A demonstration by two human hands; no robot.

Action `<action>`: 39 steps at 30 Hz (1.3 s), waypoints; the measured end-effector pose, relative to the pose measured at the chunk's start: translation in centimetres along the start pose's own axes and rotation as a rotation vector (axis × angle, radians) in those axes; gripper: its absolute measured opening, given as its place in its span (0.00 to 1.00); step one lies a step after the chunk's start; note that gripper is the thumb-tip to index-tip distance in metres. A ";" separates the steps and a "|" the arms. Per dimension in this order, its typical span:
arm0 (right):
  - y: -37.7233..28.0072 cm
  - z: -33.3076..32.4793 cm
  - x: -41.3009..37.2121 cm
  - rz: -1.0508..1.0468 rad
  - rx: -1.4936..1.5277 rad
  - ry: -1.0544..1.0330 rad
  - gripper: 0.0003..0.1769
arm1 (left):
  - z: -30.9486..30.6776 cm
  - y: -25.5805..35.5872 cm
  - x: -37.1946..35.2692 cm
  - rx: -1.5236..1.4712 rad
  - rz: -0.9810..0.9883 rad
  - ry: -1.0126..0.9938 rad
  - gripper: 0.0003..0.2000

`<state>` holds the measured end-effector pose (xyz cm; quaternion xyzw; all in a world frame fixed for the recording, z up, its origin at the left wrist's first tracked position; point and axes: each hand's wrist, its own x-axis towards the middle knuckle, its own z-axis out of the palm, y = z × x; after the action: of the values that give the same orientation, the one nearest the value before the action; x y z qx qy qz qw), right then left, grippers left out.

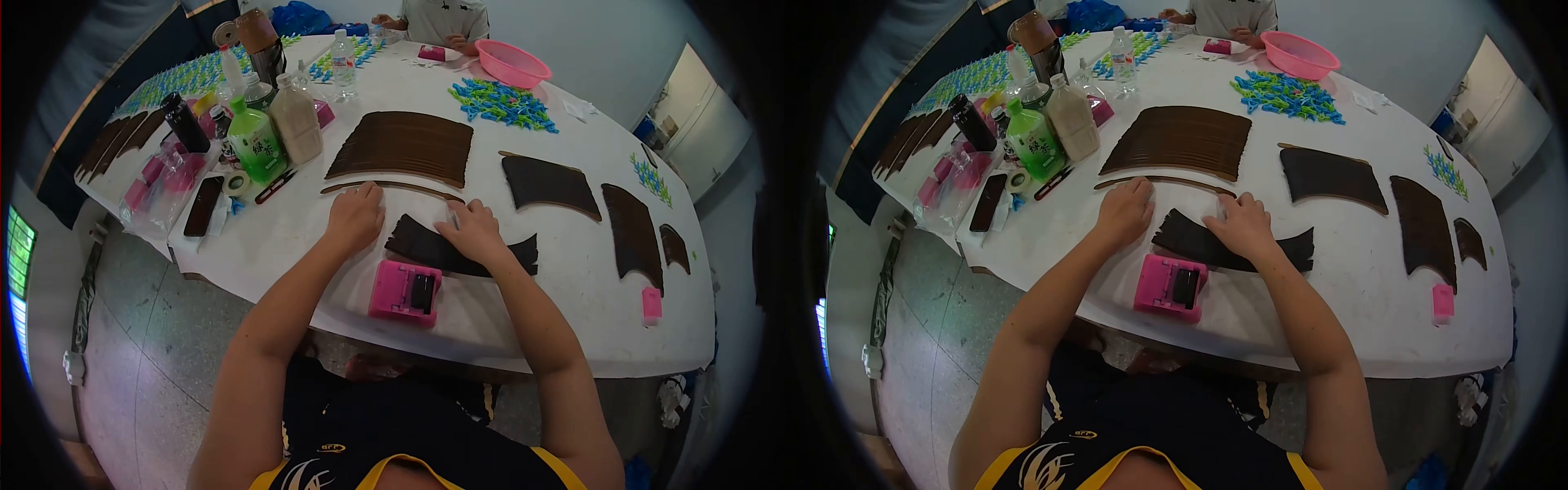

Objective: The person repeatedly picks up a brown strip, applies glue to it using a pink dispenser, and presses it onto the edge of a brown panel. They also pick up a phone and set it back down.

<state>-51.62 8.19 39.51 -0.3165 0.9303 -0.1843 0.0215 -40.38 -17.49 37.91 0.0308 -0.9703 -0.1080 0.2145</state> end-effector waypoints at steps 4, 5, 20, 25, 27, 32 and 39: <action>-0.1 -0.1 1.1 0.029 -0.019 -0.028 0.40 | 0.3 -0.2 0.8 0.007 -0.009 -0.004 0.16; 0.0 -0.1 1.4 0.033 -0.019 -0.027 0.40 | 0.4 -0.2 1.0 0.006 -0.006 -0.006 0.16; -0.3 -0.6 3.0 0.088 -0.019 -0.121 0.45 | 1.0 -0.2 1.6 0.034 -0.051 0.013 0.15; -0.5 -0.6 3.0 0.097 -0.037 -0.126 0.45 | 1.3 -0.3 1.6 0.028 -0.031 0.059 0.16; -0.6 -0.6 3.1 0.100 -0.044 -0.129 0.45 | 1.2 -0.3 1.5 0.029 -0.030 0.064 0.16; -0.8 -0.7 3.2 0.114 -0.060 -0.137 0.45 | 1.0 -0.1 1.5 0.033 -0.037 0.052 0.16; -1.2 -1.0 3.1 0.120 -0.094 -0.138 0.44 | 1.0 0.0 1.3 0.031 -0.060 0.059 0.16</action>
<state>-53.58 5.77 41.09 -0.2726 0.9515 -0.1165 0.0817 -41.99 -17.42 37.60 0.0666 -0.9637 -0.0983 0.2392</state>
